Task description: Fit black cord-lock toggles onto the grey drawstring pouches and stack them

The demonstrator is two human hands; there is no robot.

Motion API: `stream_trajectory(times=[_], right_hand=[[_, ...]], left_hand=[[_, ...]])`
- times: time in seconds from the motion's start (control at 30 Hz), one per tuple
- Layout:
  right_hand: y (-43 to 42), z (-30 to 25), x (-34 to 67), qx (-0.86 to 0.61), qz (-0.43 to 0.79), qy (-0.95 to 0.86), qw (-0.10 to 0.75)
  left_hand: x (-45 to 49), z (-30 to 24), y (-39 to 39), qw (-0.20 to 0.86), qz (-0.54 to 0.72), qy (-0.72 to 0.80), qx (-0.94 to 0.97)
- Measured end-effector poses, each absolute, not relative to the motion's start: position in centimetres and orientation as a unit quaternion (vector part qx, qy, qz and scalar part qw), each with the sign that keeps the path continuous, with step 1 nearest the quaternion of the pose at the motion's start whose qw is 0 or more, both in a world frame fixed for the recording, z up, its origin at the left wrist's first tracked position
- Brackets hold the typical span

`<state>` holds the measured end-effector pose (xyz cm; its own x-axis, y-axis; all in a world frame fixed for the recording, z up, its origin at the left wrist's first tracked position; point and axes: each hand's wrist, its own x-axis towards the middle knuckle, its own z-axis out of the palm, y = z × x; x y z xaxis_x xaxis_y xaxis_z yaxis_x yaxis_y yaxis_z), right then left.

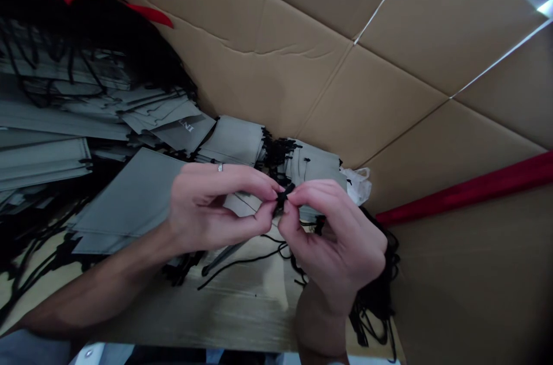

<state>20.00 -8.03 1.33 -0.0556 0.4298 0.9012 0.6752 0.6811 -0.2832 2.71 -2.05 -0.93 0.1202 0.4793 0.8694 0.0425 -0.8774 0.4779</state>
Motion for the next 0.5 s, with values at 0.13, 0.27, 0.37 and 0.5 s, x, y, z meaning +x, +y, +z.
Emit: stream_trajectory(times=[0.13, 0.27, 0.37, 0.5], right_hand=[[-7.9, 1.3, 20.1, -0.371, -0.058, -0.713, 0.593], [-8.1, 1.4, 20.3, -0.409, -0.034, -0.706, 0.577], [-8.0, 1.3, 20.4, -0.451, -0.058, -0.697, 0.555], [-7.8, 0.8, 20.2, -0.485, -0.078, -0.656, 0.572]], left_hand=[[2.6, -0.9, -1.4, 0.28, 0.624, 0.15, 0.714], [2.6, -1.2, -0.8, 0.39, 0.593, 0.125, 0.694], [2.8, -1.2, -0.7, 0.433, 0.574, 0.137, 0.682], [2.9, -0.9, -0.9, 0.465, 0.505, 0.181, 0.704]])
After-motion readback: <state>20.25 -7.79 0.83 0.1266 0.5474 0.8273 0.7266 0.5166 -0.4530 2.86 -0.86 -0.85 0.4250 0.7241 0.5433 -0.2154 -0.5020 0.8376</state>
